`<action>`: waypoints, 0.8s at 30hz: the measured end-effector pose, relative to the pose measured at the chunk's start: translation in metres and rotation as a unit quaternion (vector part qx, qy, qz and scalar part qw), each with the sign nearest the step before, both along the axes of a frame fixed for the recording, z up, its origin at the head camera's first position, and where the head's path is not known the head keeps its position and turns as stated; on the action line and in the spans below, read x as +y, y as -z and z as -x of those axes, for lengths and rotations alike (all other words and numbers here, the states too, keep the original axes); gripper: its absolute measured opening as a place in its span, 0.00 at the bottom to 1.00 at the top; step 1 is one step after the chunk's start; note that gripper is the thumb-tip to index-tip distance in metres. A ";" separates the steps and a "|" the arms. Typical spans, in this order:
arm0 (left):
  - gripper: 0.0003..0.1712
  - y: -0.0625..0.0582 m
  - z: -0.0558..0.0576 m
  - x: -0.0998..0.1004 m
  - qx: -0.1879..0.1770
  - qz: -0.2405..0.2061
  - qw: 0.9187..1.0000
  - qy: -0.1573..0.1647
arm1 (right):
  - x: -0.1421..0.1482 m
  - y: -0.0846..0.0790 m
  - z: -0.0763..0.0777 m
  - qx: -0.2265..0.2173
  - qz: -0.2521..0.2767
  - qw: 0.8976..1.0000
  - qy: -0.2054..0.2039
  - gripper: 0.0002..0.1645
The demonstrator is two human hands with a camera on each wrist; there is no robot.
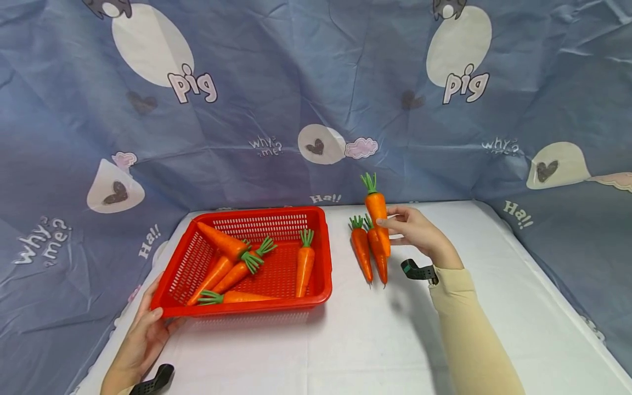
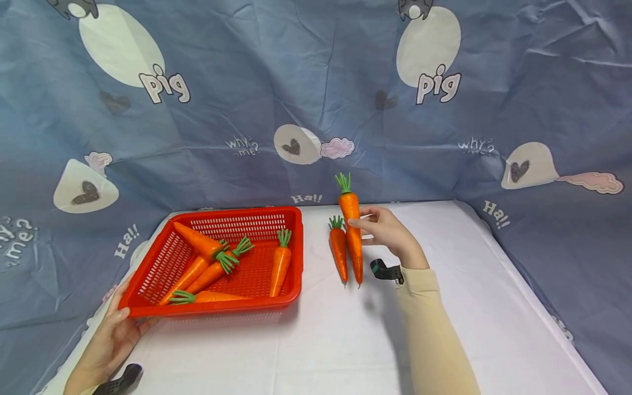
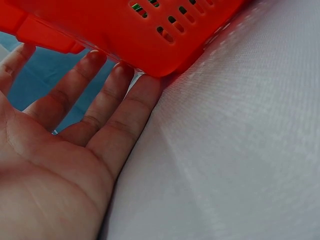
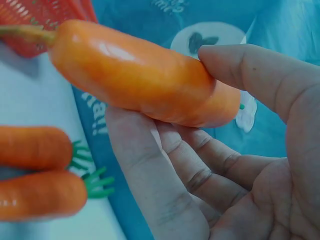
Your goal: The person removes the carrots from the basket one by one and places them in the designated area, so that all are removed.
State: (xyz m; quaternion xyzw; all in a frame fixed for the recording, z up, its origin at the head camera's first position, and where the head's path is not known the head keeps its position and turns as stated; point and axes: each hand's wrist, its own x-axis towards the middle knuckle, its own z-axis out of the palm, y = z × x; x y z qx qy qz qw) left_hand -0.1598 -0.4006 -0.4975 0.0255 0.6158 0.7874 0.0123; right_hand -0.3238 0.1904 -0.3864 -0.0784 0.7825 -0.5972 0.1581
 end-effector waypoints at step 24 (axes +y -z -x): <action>0.38 -0.002 -0.001 0.002 -0.006 -0.007 1.000 -0.003 | 0.037 0.056 0.004 -0.062 -0.025 0.997 0.041 0.38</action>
